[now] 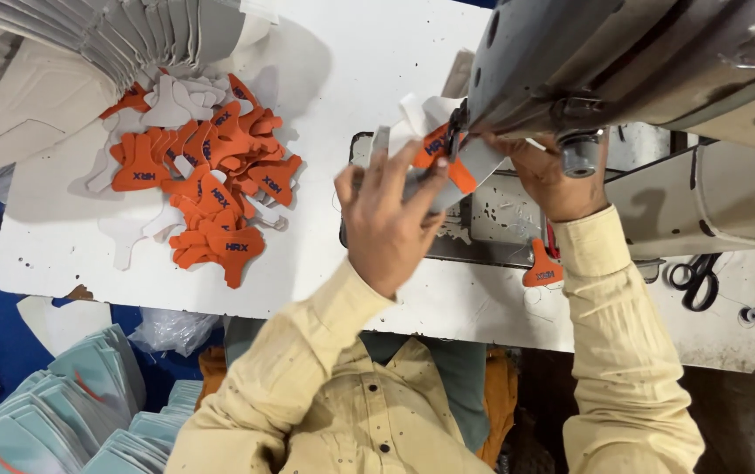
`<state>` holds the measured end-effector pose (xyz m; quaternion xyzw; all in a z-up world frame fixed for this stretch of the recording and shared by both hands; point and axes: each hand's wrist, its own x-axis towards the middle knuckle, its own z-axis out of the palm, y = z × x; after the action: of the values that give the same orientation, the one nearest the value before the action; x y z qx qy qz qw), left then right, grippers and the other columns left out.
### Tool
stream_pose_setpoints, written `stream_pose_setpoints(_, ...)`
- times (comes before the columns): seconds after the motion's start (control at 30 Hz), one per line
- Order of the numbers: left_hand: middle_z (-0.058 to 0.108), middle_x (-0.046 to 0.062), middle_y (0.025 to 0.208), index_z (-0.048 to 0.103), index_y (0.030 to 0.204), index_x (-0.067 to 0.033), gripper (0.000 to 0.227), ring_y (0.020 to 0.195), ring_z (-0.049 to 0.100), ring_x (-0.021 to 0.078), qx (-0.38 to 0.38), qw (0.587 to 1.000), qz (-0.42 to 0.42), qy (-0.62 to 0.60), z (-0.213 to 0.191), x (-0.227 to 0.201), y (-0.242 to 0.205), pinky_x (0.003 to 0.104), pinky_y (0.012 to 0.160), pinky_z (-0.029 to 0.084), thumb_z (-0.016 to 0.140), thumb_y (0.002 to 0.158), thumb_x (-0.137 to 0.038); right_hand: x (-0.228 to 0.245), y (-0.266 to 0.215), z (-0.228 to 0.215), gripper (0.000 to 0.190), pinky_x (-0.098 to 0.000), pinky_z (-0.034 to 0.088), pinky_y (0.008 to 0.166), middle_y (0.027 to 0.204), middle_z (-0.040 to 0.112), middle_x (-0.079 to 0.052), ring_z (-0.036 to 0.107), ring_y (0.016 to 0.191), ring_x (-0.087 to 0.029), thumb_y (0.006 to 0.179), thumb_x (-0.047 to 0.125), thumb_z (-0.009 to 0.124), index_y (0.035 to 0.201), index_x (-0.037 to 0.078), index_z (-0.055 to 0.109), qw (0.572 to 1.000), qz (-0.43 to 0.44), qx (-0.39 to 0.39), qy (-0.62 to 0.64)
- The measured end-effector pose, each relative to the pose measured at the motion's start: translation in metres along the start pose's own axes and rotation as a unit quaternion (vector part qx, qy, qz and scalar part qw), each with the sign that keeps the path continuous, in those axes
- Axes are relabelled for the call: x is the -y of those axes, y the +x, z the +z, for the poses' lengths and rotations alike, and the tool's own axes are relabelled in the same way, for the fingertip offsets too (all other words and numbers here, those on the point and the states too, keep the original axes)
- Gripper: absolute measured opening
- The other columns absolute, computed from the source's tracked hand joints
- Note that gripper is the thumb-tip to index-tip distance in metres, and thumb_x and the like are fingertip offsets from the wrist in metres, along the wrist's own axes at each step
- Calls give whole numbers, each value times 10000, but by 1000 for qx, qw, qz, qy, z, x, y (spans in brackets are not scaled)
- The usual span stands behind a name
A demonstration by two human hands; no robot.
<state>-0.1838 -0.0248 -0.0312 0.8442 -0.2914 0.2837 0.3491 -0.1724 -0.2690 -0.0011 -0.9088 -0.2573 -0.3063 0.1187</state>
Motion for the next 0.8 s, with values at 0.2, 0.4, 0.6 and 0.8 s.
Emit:
stream_pose_setpoints(0.2, 582, 28, 1473, 790, 1115, -168, 443, 1424, 509, 273, 67, 993, 80, -55, -12, 42, 31, 476, 1117, 309, 933, 699, -112, 37, -18, -7, 203, -483, 371, 1006, 1149, 762, 19, 625, 845, -175, 968, 120, 873, 1150, 210, 873, 980, 34, -26, -194)
stream_pose_setpoints(0.4, 569, 6, 1505, 784, 1038, -174, 391, 1455, 477, 260, 137, 966, 165, -144, -4, 80, 57, 463, 1158, 316, 941, 681, -155, 87, -5, -19, 332, -411, 431, 910, 1184, 749, -29, 693, 985, -220, 852, 36, 801, 1127, 218, 839, 964, 105, -31, -241)
stream_pose_setpoints(0.6, 572, 6, 1500, 797, 1011, -192, 350, 1450, 473, 266, 128, 967, 174, -139, 5, 87, 63, 478, 1179, 312, 933, 692, -150, 46, -79, -55, 615, -331, 563, 1077, 1458, 520, -223, 570, 1351, -304, 1037, -166, 602, 1510, 205, 471, 962, 85, -250, -76)
stream_pose_setpoints(0.8, 559, -4, 1558, 785, 1022, -168, 299, 1496, 471, 263, 119, 969, 178, -123, 21, 100, 63, 463, 1228, 310, 945, 770, -141, -58, -267, -71, 838, -560, 326, 1314, 1635, 191, -273, 292, 1539, -396, 924, -222, 617, 1594, -75, 135, 836, 341, -203, -380)
